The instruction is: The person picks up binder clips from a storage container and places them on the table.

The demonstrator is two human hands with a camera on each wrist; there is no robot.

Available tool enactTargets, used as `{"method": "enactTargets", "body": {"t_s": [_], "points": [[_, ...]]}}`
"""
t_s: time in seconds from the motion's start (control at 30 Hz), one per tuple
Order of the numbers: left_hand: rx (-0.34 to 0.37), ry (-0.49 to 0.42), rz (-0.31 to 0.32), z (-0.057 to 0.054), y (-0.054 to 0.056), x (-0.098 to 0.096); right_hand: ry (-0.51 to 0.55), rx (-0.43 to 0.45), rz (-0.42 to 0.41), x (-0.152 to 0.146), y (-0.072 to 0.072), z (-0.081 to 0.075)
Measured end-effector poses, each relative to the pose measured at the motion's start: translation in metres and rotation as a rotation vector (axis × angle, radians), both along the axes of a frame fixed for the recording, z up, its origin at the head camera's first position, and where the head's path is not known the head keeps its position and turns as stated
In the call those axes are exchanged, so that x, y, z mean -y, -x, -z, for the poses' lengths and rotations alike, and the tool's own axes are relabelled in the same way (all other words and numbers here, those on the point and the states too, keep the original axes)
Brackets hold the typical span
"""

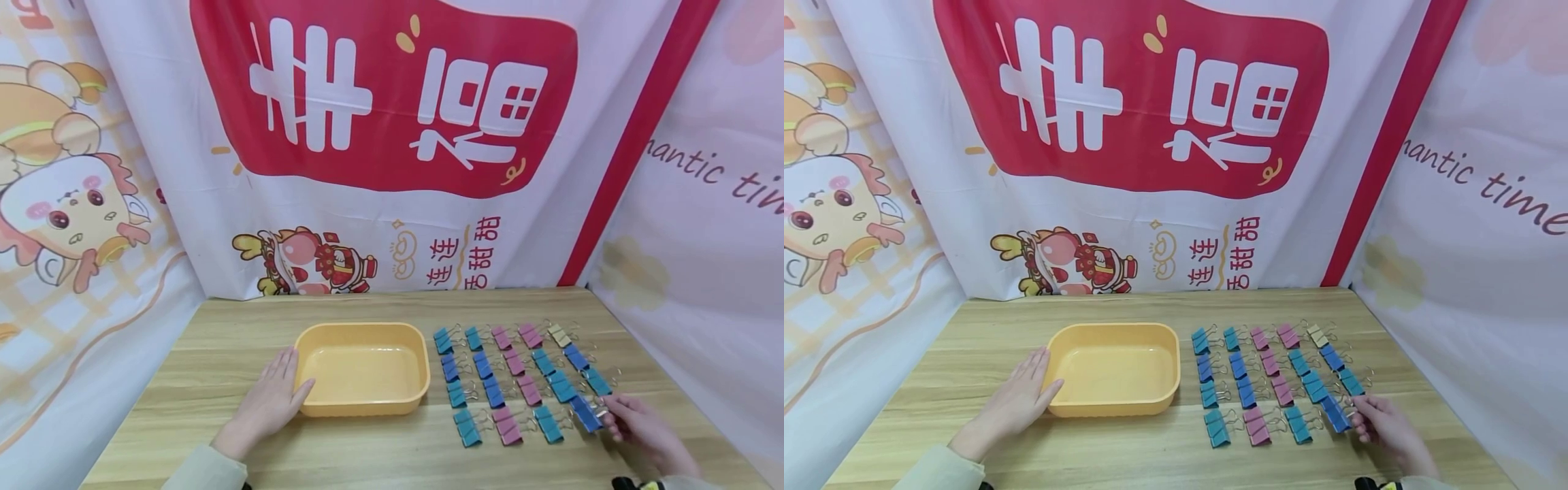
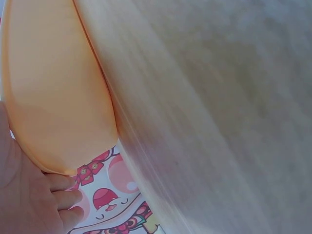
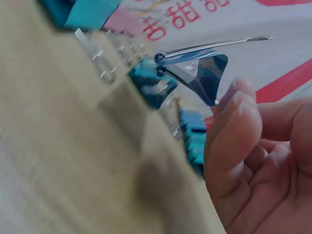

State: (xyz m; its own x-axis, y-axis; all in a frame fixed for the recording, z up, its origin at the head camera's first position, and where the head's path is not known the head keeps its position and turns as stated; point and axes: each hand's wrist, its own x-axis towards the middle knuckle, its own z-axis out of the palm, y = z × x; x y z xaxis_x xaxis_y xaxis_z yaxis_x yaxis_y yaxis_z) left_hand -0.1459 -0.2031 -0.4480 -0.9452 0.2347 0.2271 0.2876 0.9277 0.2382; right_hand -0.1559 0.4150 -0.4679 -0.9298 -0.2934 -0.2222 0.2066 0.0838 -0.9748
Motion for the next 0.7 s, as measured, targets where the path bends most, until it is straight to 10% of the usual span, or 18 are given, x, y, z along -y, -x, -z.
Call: {"method": "enactTargets", "body": {"t_s": [0.7], "points": [[0.018,-0.008,-0.006,0.0,0.0,0.002,-0.225,0.07,0.163,0.009,-0.001,0.017]]}}
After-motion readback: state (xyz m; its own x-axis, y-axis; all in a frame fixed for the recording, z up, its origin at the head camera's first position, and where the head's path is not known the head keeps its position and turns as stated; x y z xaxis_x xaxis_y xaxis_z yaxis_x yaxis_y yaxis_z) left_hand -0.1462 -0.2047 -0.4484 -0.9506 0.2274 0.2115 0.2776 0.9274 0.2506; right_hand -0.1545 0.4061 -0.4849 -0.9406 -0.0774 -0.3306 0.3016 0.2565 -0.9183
